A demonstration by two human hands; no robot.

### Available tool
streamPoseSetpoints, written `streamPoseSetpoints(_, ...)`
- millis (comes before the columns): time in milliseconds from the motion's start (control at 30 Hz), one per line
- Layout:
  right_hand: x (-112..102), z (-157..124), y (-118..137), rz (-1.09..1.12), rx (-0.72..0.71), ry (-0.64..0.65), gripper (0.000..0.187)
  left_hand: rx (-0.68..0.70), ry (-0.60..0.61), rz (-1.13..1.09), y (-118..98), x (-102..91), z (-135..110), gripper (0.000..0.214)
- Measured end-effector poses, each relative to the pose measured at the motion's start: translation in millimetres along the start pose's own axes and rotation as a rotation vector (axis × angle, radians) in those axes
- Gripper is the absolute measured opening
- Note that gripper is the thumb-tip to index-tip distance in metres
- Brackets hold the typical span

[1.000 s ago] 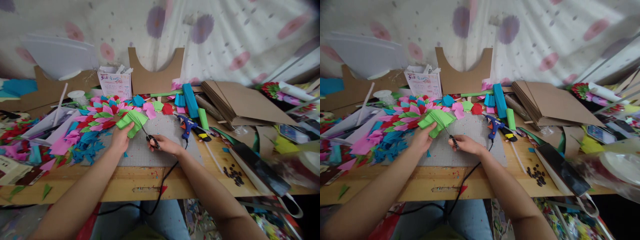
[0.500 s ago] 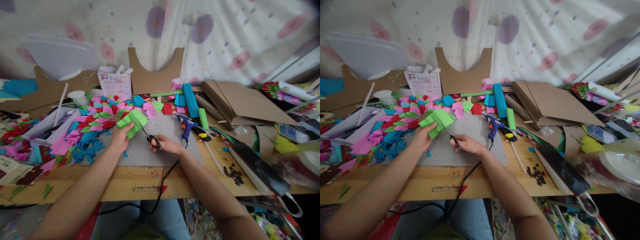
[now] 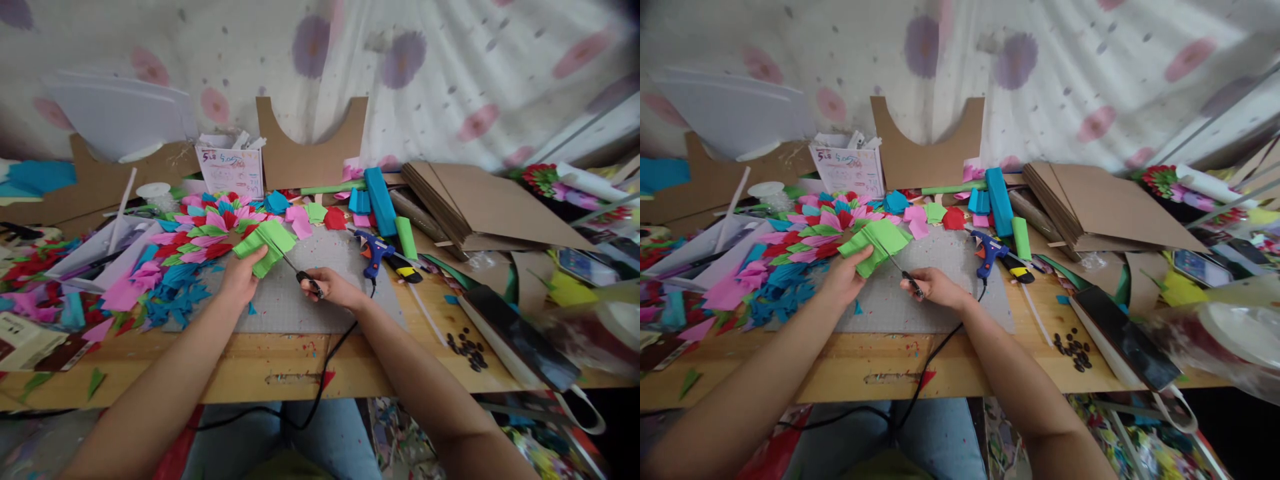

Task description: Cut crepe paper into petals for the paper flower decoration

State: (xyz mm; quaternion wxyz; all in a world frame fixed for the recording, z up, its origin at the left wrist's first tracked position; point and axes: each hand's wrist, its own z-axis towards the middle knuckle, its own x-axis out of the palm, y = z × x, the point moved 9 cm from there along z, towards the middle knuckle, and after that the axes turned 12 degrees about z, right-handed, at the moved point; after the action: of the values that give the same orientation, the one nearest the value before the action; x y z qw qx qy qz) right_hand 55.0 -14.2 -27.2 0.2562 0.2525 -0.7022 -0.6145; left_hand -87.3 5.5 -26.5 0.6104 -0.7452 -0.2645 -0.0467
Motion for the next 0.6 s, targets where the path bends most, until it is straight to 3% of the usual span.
streamPoseSetpoints(600,1.6,0.8,1.9,-0.06,0.027,0.015,0.06,0.004,0.078,0.038,8.4,7.5,-0.5,0.033)
